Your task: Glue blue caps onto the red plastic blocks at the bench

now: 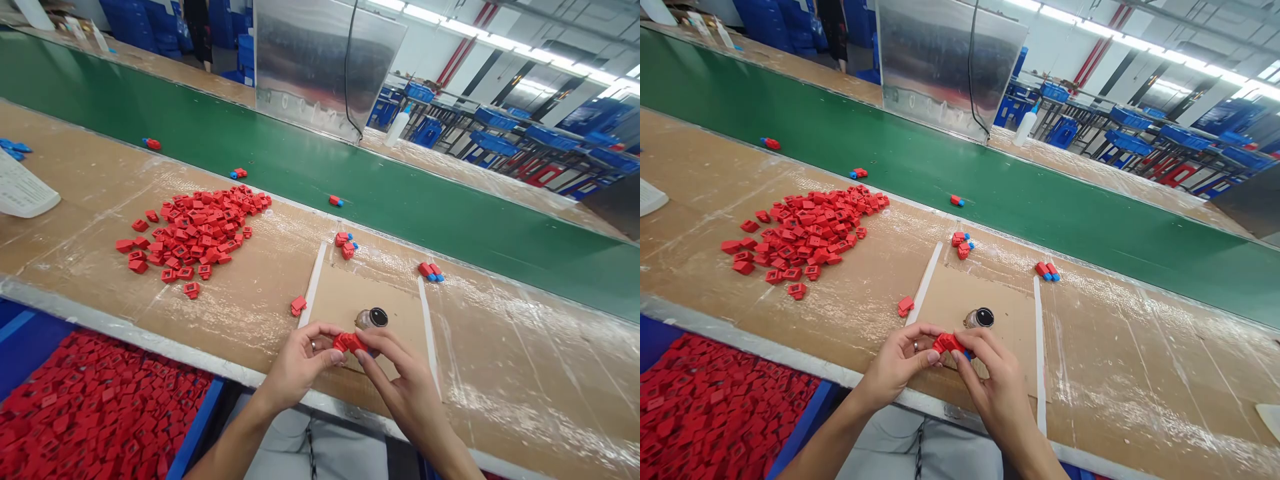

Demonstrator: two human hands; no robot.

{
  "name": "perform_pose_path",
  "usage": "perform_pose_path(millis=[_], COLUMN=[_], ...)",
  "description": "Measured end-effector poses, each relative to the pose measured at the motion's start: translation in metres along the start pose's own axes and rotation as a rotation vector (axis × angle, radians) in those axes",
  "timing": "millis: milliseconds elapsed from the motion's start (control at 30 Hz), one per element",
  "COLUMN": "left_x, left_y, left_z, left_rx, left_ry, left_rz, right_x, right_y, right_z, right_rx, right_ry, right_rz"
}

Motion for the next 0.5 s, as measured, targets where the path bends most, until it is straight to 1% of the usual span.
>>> perform_pose_path(millis=[100,267,500], left_x=[0.003,0.006,0.006], left_y=[0.0,-0.001,0.001], left_z=[0.001,0.007,0.01], left_rx=[-0.019,-0.068,-0.131], left_ry=[-0.006,0.008,0.041], left_rz=[0.021,0.049,0.037], right_x=[0.002,0.008,0.016], right_y=[0.001,0.008,0.011], right_z=[0.0,-0.002,0.002], right_rx=[-0.011,-0.036,-0.048], right_ry=[-0.033,-0.069,-0.078], right_rz=[0.04,0.144,0.18])
Point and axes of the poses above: each hand's wrist, its own y-axis away from the middle knuckle, its own x-axis out of the palm, z = x × y, the point moved 9 cm from there along -y, towards the middle knuckle, and after that the axes turned 12 degrees about -x, right-handed, at the moved point
